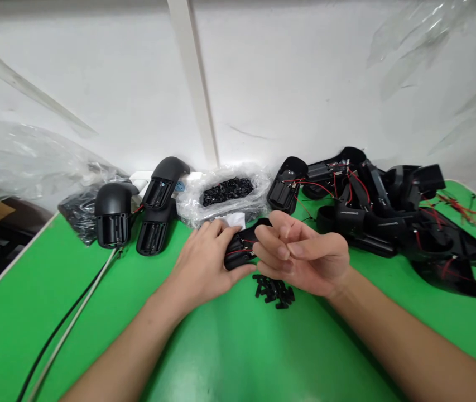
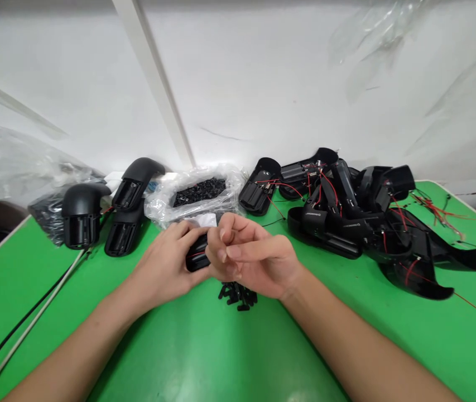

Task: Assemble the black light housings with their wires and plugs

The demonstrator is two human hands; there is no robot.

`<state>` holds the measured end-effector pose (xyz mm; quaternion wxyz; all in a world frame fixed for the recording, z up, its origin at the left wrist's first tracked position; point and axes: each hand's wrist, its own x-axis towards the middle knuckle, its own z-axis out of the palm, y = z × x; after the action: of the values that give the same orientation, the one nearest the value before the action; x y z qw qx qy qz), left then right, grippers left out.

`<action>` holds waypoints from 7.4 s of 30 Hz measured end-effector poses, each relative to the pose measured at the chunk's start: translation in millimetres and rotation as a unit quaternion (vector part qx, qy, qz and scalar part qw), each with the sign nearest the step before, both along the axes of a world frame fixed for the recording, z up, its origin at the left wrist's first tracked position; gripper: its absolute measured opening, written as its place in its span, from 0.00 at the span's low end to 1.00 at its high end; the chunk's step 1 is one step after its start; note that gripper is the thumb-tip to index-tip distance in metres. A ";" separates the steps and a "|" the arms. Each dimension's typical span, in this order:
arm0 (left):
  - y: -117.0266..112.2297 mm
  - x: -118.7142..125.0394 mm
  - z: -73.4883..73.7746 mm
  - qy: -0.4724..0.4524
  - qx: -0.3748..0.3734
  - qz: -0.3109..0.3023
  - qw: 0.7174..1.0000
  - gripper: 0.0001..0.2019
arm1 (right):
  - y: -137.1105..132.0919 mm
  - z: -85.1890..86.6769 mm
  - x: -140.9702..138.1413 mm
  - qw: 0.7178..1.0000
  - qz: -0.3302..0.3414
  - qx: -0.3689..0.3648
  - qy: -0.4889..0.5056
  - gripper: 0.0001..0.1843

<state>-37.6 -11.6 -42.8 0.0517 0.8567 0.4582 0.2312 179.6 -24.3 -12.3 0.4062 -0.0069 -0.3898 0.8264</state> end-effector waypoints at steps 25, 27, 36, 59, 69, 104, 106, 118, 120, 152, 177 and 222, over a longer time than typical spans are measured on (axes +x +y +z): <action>-35.4 13.5 31.1 -0.281 0.139 -0.167 0.935 0.05 | -6.6 -7.5 -6.9 0.998 0.010 -0.043 -0.055 0.07; -35.3 13.1 30.4 -0.281 0.136 -0.169 0.935 0.05 | -6.5 -7.8 -6.9 0.998 0.012 -0.042 -0.054 0.07; -36.1 12.4 30.0 -0.278 0.137 -0.165 0.936 0.05 | -5.9 -9.1 -8.6 0.998 0.010 -0.047 -0.048 0.07; -37.1 11.9 31.6 -0.244 0.210 -0.125 0.939 0.13 | -6.7 -7.1 -9.8 0.995 -0.023 -0.089 -0.034 0.08; -36.0 11.5 32.2 -0.169 0.269 -0.158 0.935 0.13 | -7.3 -5.3 -12.3 0.989 -0.034 -0.143 -0.014 0.08; -40.9 10.4 39.1 -0.113 0.315 -0.117 0.935 0.10 | -9.1 -10.6 -17.2 0.986 -0.102 -0.102 -0.080 0.09; -42.6 10.7 38.4 -0.154 0.291 -0.111 0.938 0.10 | -9.0 -10.2 -17.3 0.985 -0.106 -0.103 -0.085 0.10; -32.3 14.0 31.9 -0.449 0.071 -0.017 0.890 0.03 | -14.8 -12.5 -22.1 0.964 -0.215 -0.036 -0.154 0.11; -33.7 17.5 31.8 -0.452 0.073 -0.015 0.889 0.13 | -16.1 -14.2 -24.0 0.945 -0.272 0.022 -0.180 0.10; -42.6 19.7 36.4 -0.309 0.195 -0.107 0.925 0.08 | -21.3 -19.4 -27.7 0.933 -0.262 0.094 -0.230 0.21; -65.1 45.8 -16.1 0.138 0.063 -0.252 0.956 0.32 | 8.0 3.3 0.0 0.840 -0.527 -0.011 -0.125 0.23; -7.2 13.1 22.2 -0.529 -0.290 0.089 0.793 0.19 | 18.2 -15.0 12.3 0.627 -0.274 0.272 -0.676 0.08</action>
<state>-24.4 -18.8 -20.6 0.5112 0.5011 0.4786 0.5084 191.9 -6.0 -27.4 0.2191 -0.5596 -0.7423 0.2965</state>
